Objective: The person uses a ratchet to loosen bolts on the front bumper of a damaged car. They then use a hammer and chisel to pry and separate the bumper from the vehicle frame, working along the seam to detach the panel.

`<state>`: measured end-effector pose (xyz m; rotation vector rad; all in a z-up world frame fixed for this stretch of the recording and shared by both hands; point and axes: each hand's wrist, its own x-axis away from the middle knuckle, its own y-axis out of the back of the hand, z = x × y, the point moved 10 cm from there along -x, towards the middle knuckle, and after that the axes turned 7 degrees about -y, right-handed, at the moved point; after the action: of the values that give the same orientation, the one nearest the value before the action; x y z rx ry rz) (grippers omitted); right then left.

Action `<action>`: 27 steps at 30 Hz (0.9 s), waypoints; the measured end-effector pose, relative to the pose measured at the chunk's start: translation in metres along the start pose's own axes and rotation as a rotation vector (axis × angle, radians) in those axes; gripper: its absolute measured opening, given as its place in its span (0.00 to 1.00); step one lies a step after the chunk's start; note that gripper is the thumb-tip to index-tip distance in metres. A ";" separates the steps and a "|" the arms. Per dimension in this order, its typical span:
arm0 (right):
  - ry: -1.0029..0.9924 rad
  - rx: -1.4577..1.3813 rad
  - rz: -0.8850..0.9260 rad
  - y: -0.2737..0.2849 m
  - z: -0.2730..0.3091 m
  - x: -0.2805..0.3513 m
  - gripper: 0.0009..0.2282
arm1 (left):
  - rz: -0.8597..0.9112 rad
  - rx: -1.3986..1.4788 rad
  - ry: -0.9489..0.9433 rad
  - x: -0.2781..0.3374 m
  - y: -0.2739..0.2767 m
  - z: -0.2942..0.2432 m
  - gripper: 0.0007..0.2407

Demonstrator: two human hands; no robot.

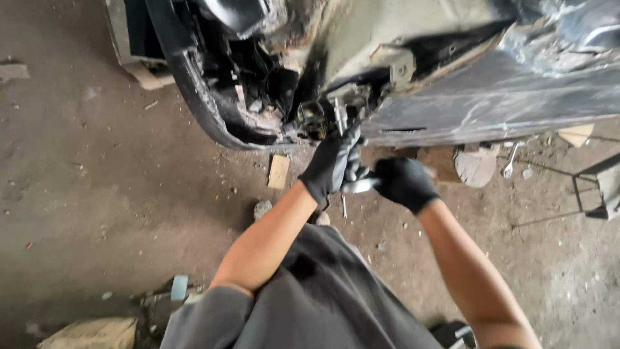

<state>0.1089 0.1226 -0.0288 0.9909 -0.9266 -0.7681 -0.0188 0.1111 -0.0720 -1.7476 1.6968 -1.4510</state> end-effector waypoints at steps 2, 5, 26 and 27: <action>0.159 0.330 -0.235 0.103 0.070 0.022 0.17 | 0.047 -0.026 -0.021 -0.020 0.000 -0.008 0.13; 0.267 0.670 -0.314 0.131 0.113 0.056 0.12 | 0.045 -0.038 0.006 -0.012 0.008 0.015 0.14; 0.314 0.227 -0.521 0.082 0.039 0.024 0.14 | -0.072 0.094 -0.223 0.004 0.007 0.030 0.16; 0.324 0.198 -0.544 0.080 0.039 0.024 0.13 | -0.141 -0.007 -0.234 0.005 0.014 0.029 0.17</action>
<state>0.0934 0.1171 0.0619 1.5243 -0.4539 -0.9393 -0.0047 0.0910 -0.0936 -1.9886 1.4875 -1.2382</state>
